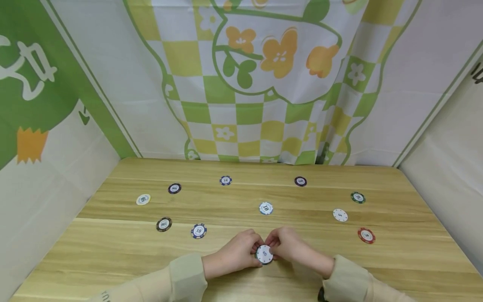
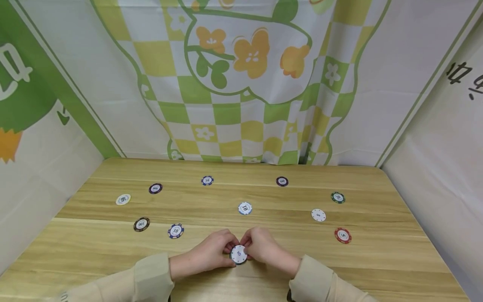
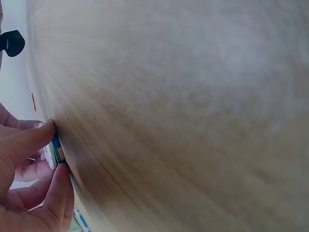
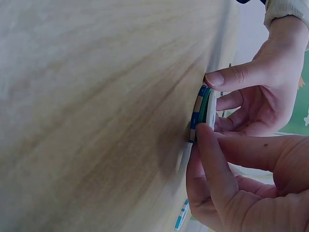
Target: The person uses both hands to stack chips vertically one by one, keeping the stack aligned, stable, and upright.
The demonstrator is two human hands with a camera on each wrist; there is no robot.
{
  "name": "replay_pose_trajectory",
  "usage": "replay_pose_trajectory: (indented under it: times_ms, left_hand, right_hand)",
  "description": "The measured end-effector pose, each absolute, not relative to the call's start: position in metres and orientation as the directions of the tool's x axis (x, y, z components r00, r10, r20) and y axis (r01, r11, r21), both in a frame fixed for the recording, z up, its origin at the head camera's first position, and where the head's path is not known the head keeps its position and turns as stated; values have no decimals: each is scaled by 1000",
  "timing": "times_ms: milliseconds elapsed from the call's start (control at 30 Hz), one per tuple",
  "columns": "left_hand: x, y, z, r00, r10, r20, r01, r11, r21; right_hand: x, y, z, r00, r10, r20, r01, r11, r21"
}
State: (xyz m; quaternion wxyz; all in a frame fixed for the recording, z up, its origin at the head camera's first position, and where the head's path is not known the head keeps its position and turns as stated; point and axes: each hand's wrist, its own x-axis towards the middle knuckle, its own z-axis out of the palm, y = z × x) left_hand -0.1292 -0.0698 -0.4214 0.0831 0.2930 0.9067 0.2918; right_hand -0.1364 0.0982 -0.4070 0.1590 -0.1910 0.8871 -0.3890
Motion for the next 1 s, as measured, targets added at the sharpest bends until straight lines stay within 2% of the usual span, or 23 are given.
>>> replay_pose_trajectory:
  times_ms: [400,867,1000]
  left_hand:
    - [-130,-69,-421,-815,580,12,475,656,587]
    - [-130,-71,-419,-808,590,-2,477,655,586]
    - [-131,-72,-424,-792,609,41,513,628,585]
  right_hand:
    - [-137,97,-410,-880,-464,-103,-248,634,-732]
    - [-137,96,-409,-880,-457,-132,-220,638,-738]
    - [-138,98,-410,-877,-468,-112,-245,635,-733]
